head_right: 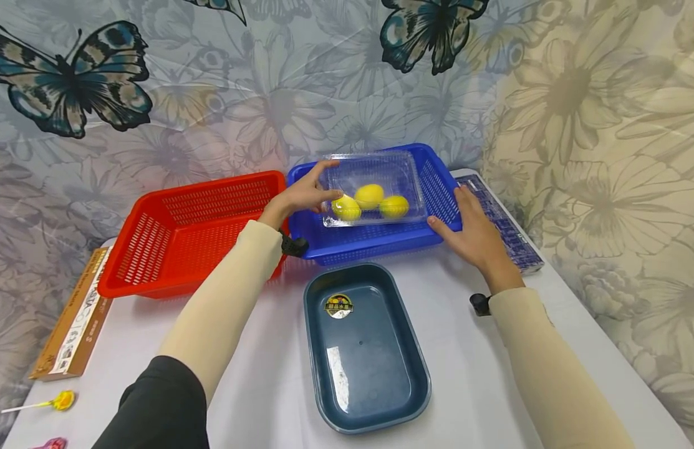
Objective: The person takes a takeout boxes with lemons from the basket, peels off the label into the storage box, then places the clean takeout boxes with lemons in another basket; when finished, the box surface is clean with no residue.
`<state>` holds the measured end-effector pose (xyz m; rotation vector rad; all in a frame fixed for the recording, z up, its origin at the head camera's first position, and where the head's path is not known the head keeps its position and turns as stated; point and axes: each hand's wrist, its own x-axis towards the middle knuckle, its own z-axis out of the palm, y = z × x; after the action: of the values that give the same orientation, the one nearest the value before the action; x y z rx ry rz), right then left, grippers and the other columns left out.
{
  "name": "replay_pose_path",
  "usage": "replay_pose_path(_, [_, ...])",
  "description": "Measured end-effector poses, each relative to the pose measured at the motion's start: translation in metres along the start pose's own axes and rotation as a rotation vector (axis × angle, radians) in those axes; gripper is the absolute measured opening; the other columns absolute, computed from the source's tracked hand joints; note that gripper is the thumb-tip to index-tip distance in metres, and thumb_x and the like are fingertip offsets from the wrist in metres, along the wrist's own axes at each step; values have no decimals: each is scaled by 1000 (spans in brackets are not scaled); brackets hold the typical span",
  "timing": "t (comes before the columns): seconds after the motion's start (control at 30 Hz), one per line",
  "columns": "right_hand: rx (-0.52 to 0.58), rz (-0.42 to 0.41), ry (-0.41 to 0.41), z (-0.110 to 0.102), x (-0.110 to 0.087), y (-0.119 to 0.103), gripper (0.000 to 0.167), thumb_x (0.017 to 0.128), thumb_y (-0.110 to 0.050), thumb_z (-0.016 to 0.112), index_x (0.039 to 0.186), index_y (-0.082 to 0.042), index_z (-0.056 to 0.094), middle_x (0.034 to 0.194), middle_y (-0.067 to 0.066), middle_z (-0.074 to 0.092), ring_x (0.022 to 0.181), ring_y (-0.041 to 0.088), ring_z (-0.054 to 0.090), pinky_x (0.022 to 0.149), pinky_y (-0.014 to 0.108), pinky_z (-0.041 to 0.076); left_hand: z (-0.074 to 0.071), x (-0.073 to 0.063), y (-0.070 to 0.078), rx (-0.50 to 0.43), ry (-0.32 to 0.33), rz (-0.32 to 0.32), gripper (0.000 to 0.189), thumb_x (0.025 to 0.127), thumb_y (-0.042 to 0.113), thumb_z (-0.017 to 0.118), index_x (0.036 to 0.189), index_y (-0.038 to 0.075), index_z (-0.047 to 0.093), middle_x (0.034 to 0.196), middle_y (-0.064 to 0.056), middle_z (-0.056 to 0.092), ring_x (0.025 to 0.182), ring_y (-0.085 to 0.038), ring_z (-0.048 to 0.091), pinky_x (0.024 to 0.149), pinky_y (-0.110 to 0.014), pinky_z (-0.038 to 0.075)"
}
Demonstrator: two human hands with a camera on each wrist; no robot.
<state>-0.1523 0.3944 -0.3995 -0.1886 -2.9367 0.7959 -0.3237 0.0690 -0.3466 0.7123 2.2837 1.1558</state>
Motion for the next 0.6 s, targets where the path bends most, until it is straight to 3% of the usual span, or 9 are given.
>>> replay_pose_path(0.2, [6, 2, 4, 0, -1, -1, 99, 98, -64, 48, 164, -7, 3, 172, 19, 0, 156, 50, 9, 115, 78, 16, 1, -2, -2, 102, 35, 19, 77, 97, 29, 68, 160, 24, 24, 150, -18, 47, 87, -34, 59, 90, -51, 56])
replay_pose_path(0.43, [9, 7, 5, -1, -2, -2, 99, 98, -64, 48, 164, -8, 2, 172, 19, 0, 155, 52, 10, 114, 79, 16, 3, -3, -6, 203, 86, 52, 76, 95, 32, 71, 158, 23, 29, 153, -13, 48, 110, -29, 60, 104, -46, 50])
replay_pose_path(0.6, [6, 12, 4, -1, -2, -3, 99, 98, -65, 48, 164, -9, 2, 172, 18, -1, 154, 53, 11, 114, 79, 17, 3, -4, -7, 210, 97, 57, 78, 94, 35, 72, 159, 25, 31, 124, -15, 60, 96, -27, 57, 91, -43, 52])
